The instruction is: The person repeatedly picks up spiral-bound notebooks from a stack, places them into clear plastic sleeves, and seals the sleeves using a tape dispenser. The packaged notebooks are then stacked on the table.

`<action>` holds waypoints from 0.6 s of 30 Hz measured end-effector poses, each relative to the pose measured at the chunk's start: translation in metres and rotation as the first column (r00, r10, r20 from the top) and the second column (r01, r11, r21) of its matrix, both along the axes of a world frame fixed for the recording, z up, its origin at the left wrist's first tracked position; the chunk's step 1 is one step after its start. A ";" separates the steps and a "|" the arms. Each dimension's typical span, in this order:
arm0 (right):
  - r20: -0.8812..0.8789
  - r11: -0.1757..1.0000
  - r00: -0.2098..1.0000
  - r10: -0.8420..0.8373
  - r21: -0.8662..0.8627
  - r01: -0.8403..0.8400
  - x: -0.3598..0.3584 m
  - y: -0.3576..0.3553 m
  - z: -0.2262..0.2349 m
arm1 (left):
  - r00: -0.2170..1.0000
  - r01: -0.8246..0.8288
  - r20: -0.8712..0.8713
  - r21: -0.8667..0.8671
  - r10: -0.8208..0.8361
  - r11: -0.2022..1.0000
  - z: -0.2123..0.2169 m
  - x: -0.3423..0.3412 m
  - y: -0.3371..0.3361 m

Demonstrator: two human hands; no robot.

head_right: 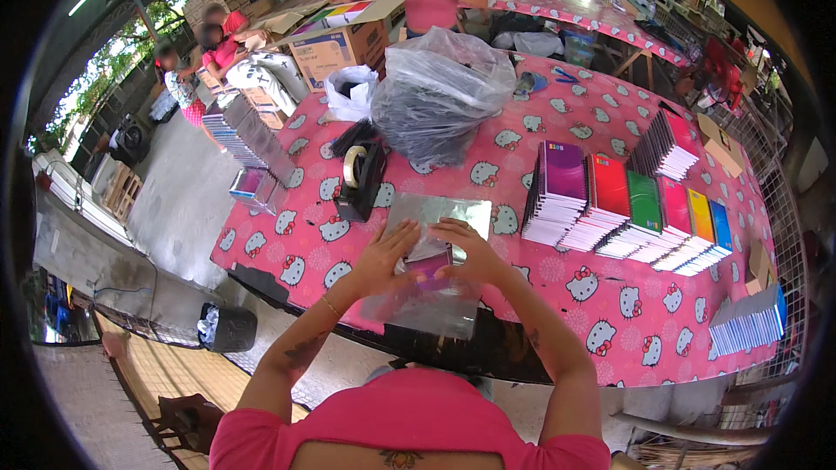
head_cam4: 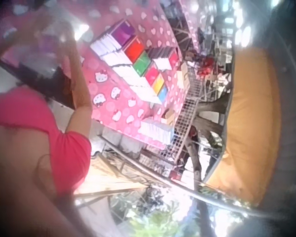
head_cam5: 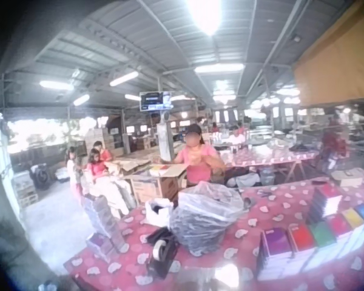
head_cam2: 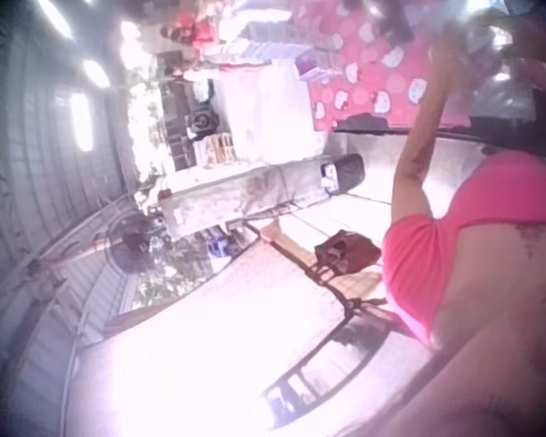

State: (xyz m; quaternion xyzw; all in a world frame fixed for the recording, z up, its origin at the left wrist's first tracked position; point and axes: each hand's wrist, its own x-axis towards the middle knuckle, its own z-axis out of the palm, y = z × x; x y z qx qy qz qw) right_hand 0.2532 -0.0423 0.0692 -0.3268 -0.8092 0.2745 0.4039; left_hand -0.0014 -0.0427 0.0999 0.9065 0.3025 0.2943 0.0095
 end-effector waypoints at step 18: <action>-0.237 0.770 0.960 -0.152 -0.637 -0.035 -0.013 0.002 0.011 | 0.948 0.169 0.264 -0.888 0.176 0.427 -0.019 0.007 0.061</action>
